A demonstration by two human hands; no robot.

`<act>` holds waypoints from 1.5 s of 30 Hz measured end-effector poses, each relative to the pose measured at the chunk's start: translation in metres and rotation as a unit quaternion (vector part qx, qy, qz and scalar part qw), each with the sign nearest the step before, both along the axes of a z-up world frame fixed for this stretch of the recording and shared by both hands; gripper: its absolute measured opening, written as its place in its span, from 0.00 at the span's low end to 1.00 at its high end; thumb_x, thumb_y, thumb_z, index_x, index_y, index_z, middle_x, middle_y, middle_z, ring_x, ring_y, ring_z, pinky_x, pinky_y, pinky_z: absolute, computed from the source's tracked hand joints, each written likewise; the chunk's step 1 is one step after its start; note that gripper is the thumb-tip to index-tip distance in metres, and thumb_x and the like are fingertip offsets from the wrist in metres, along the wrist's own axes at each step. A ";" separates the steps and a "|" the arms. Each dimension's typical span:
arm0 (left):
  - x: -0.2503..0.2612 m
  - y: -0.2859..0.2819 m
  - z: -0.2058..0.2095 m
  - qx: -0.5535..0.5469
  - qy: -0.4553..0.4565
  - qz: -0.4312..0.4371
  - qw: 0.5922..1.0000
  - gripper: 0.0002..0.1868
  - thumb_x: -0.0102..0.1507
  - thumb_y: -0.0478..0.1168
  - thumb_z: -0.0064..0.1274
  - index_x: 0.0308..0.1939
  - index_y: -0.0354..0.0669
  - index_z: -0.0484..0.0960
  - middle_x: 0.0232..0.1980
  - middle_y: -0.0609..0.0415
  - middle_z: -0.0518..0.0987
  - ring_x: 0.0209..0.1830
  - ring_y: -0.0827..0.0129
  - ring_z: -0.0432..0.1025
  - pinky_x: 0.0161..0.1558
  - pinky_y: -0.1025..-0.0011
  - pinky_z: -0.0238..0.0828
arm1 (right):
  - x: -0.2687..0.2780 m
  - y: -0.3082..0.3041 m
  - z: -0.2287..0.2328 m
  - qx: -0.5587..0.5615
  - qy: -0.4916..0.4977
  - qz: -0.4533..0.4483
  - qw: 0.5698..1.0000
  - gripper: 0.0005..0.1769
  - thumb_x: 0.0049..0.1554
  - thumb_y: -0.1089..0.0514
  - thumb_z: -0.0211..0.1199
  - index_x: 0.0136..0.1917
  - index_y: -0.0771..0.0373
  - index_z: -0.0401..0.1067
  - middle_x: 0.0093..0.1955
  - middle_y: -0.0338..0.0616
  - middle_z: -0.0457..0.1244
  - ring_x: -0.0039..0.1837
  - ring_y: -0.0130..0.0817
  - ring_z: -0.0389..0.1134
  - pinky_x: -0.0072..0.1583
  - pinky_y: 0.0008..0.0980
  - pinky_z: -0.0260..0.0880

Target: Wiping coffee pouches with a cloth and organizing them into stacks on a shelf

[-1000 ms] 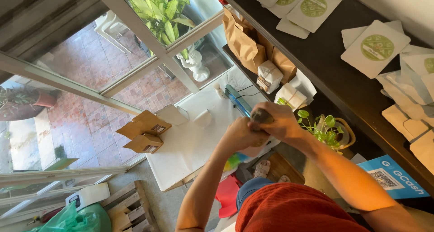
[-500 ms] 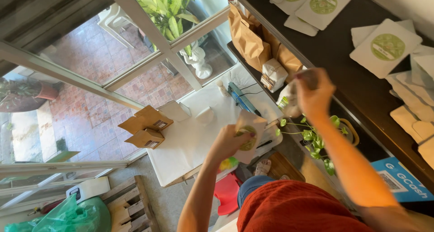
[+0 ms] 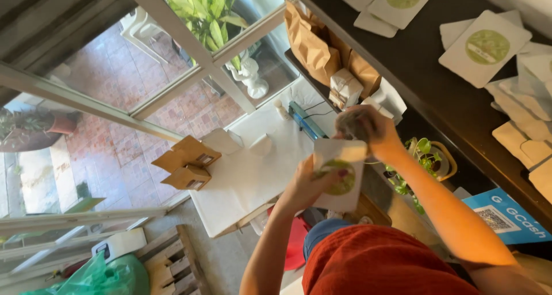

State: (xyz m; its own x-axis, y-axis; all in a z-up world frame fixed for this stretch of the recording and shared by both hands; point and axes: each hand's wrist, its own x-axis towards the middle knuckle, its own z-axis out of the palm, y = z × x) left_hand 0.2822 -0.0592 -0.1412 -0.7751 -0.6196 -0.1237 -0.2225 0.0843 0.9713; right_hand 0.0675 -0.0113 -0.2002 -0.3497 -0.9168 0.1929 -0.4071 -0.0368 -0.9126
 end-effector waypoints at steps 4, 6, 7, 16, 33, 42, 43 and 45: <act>-0.019 0.006 0.011 -0.094 -0.134 0.054 0.985 0.44 0.58 0.57 0.62 0.69 0.53 0.53 0.38 0.35 0.83 0.48 0.32 0.76 0.52 0.41 0.72 | 0.054 0.012 0.090 0.056 -0.645 -0.128 0.751 0.41 0.61 0.27 0.45 0.67 0.61 0.72 0.59 0.54 0.69 0.60 0.52 0.72 0.67 0.55 0.68; -0.017 0.011 0.017 -0.123 -0.181 0.058 0.974 0.44 0.59 0.57 0.62 0.70 0.52 0.53 0.36 0.35 0.83 0.46 0.33 0.78 0.50 0.44 0.74 | 0.047 0.024 0.061 0.106 -0.598 -0.102 0.788 0.32 0.58 0.41 0.57 0.65 0.66 0.73 0.57 0.60 0.69 0.58 0.54 0.72 0.63 0.58 0.70; -0.017 0.011 0.021 -0.151 -0.227 0.065 0.960 0.45 0.60 0.58 0.61 0.71 0.52 0.52 0.35 0.35 0.82 0.44 0.35 0.79 0.49 0.47 0.76 | 0.043 0.030 0.047 0.157 -0.545 -0.074 0.820 0.26 0.55 0.54 0.68 0.62 0.71 0.74 0.56 0.65 0.69 0.56 0.56 0.72 0.58 0.61 0.72; 0.001 -0.007 -0.086 -0.351 -0.254 0.152 0.888 0.29 0.61 0.61 0.56 0.58 0.49 0.80 0.28 0.38 0.81 0.32 0.40 0.80 0.35 0.47 0.77 | -0.011 0.073 0.027 0.170 0.086 0.076 0.979 0.17 0.55 0.43 0.68 0.53 0.52 0.75 0.43 0.48 0.74 0.50 0.50 0.77 0.47 0.47 0.76; -0.177 -0.013 0.061 -0.149 0.100 0.020 0.984 0.17 0.73 0.45 0.35 0.30 0.45 0.67 0.22 0.57 0.66 0.19 0.71 0.58 0.24 0.67 0.49 | -0.013 0.152 0.094 -0.119 0.255 -0.361 0.889 0.18 0.70 0.59 0.50 0.60 0.76 0.74 0.60 0.63 0.64 0.64 0.54 0.65 0.67 0.48 0.65; -0.378 -0.027 0.062 -0.124 0.084 -0.100 0.984 0.21 0.69 0.51 0.34 0.38 0.40 0.77 0.36 0.47 0.82 0.33 0.58 0.78 0.32 0.62 0.69 | -0.016 0.185 0.094 -0.095 0.256 -0.474 0.837 0.22 0.70 0.55 0.49 0.58 0.77 0.75 0.59 0.64 0.65 0.64 0.52 0.66 0.67 0.44 0.65; -0.388 -0.022 0.071 -0.104 0.063 -0.127 0.984 0.23 0.69 0.51 0.33 0.40 0.38 0.80 0.39 0.45 0.85 0.35 0.57 0.79 0.35 0.62 0.71 | -0.016 0.187 0.093 -0.087 0.252 -0.484 0.833 0.22 0.70 0.55 0.49 0.58 0.76 0.75 0.59 0.65 0.65 0.64 0.52 0.66 0.67 0.44 0.65; -0.393 0.009 0.090 -0.090 0.065 -0.174 0.979 0.21 0.70 0.46 0.32 0.50 0.33 0.77 0.31 0.46 0.81 0.26 0.64 0.75 0.23 0.70 0.67 | -0.018 0.189 0.092 -0.092 0.254 -0.497 0.825 0.22 0.70 0.55 0.49 0.58 0.77 0.75 0.59 0.65 0.65 0.63 0.53 0.66 0.67 0.44 0.65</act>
State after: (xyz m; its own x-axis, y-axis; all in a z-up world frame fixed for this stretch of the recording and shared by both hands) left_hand -0.1106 -0.0501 -0.0512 -0.9449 -0.3185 0.0759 -0.0264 0.3053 0.9519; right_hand 0.0496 0.1776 -0.1085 -0.7417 -0.1660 0.6499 -0.6480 0.4273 -0.6304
